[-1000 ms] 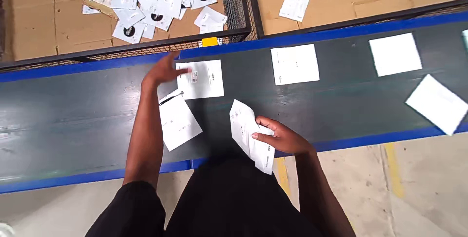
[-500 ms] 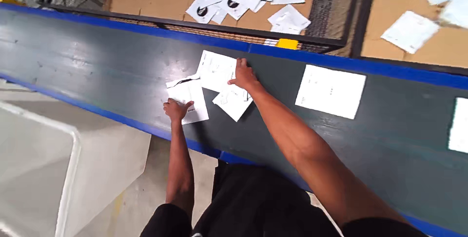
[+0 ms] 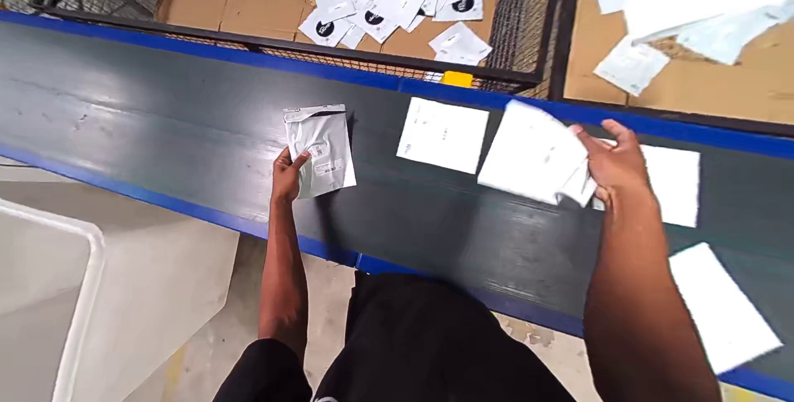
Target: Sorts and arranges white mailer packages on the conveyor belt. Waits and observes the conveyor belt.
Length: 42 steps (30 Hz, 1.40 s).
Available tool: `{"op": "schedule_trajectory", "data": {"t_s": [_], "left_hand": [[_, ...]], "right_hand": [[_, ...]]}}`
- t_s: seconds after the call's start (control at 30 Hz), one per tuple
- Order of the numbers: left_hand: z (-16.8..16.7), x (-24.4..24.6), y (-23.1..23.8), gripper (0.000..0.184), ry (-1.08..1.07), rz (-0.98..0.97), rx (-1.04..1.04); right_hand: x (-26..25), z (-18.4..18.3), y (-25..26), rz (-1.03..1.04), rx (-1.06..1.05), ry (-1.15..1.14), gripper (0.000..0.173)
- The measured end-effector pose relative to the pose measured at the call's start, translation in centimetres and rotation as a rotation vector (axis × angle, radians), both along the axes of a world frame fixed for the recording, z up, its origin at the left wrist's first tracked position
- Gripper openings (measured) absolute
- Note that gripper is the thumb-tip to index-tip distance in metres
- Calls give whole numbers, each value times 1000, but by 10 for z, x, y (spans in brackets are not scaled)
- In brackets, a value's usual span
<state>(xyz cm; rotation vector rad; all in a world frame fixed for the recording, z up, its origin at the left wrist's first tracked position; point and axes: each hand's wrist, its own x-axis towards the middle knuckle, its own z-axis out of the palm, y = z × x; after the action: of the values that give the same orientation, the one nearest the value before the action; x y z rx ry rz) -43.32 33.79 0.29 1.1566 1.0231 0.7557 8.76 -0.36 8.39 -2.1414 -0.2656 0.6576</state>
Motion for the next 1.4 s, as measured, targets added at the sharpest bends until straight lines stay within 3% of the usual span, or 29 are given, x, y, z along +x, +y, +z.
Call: {"op": "schedule_trajectory", "data": {"t_s": [0.1, 0.2, 0.3, 0.4, 0.47, 0.6, 0.7, 0.8, 0.97, 1.03, 1.1, 1.17, 1.2, 1.27, 1.33, 1.4], "left_hand": [[29, 38, -6, 29, 43, -162, 26], [71, 98, 13, 29, 132, -326, 114], [97, 161, 69, 37, 17, -96, 184], [88, 207, 127, 55, -47, 144, 111], [56, 211, 139, 69, 249, 121, 48], [-9, 192, 118, 103, 1097, -292, 165], [-17, 172, 120, 114, 1295, -285, 163], [-25, 126, 128, 119, 1108, -247, 130], [-3, 87, 110, 68, 636, -370, -30], [24, 94, 108, 50, 427, -418, -4], [52, 125, 116, 41, 240, -315, 106], [70, 160, 132, 53, -20, -182, 72], [75, 177, 136, 63, -47, -179, 35], [70, 206, 115, 73, 129, -324, 106], [45, 231, 78, 85, 436, -655, 309], [-1, 248, 56, 106, 701, -958, 503]], "right_hand": [[-38, -7, -62, 290, 60, -8, 53], [-86, -27, -102, 385, 86, 72, 49], [-125, -38, -115, 312, 110, 153, 49], [-142, -37, -119, 237, 165, 142, 48], [-149, -34, -119, 188, 175, 124, 47], [-162, -30, -118, 123, 149, 122, 46], [-167, -36, -108, 168, 144, 97, 46], [-172, -39, -112, 244, 110, 157, 46], [-160, -72, -165, 274, 142, 410, 33], [-160, -93, -183, 230, 75, 431, 33], [-160, -104, -187, 185, 26, 427, 35], [-164, -105, -178, 178, 41, 438, 36], [-168, -103, -170, 193, 54, 443, 37], [-172, -97, -156, 235, 87, 432, 38], [-176, -89, -144, 272, 125, 431, 39], [-182, -78, -138, 290, 151, 427, 40]]}}
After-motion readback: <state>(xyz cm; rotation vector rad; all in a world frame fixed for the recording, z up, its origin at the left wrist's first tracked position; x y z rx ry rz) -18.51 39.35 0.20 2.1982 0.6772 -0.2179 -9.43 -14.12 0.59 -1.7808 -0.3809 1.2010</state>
